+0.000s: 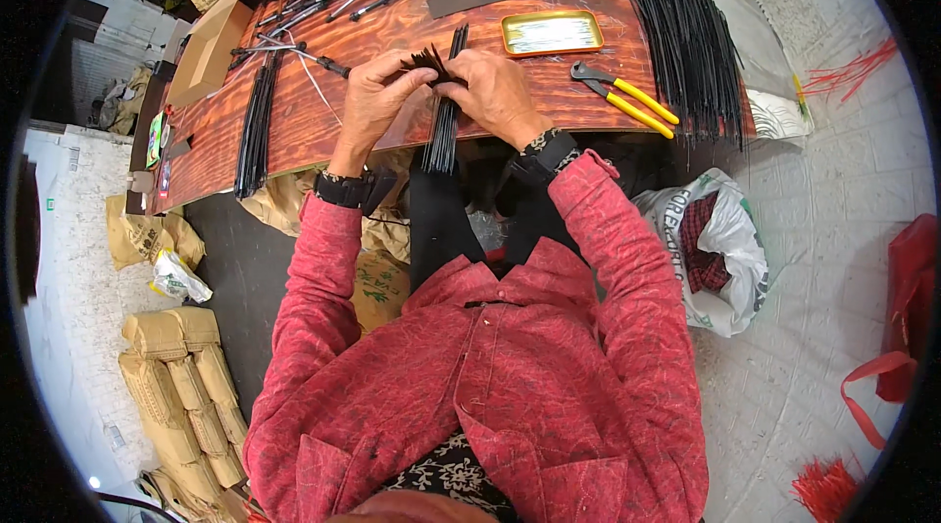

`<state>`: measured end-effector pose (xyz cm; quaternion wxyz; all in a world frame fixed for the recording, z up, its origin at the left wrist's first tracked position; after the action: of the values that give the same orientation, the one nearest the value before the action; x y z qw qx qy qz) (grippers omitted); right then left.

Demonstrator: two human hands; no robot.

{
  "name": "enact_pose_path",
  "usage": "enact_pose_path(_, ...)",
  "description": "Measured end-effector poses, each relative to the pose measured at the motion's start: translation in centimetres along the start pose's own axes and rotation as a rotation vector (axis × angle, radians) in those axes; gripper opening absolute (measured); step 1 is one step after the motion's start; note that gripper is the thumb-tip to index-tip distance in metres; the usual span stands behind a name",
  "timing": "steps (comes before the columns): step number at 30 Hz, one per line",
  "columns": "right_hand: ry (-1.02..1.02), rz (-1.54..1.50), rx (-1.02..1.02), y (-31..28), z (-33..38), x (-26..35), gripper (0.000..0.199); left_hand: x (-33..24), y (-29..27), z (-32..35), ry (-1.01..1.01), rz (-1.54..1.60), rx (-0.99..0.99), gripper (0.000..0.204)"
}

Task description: Cutting black wires to length and bundling them together at a production workstation.

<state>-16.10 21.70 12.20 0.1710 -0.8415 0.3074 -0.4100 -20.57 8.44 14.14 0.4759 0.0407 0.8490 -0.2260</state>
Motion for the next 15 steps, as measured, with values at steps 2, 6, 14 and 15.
enact_pose_path(2, 0.019, 0.030, 0.010, 0.2, 0.1, -0.1, 0.024, 0.2, 0.0, 0.1, -0.006, -0.009, -0.010, 0.017)
enact_pose_path(6, 0.045, -0.004, 0.020, 0.8, 0.5, -0.6, 0.022, 0.1, -0.1, 0.4, -0.008, 0.036, -0.057, 0.017)
enact_pose_path(14, -0.003, -0.006, 0.071, 2.0, 0.7, -0.3, 0.020, 0.7, 0.6, 0.8, -0.114, 0.150, -0.026, 0.019)
enact_pose_path(15, 0.012, -0.025, 0.076, 2.0, 0.7, -0.4, 0.020, 0.8, 0.4, 0.8, -0.104, 0.158, -0.038, 0.019)
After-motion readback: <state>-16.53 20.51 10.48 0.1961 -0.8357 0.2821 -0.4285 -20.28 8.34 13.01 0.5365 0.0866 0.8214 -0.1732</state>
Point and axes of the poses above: each hand's wrist, its own z-axis away from the middle knuckle, its own y-axis out of the palm, x = y × z, the point moved 9 cm from there along -z, towards the middle knuckle, and after that the axes turned 6 degrees about -x, right-handed, at the moved point
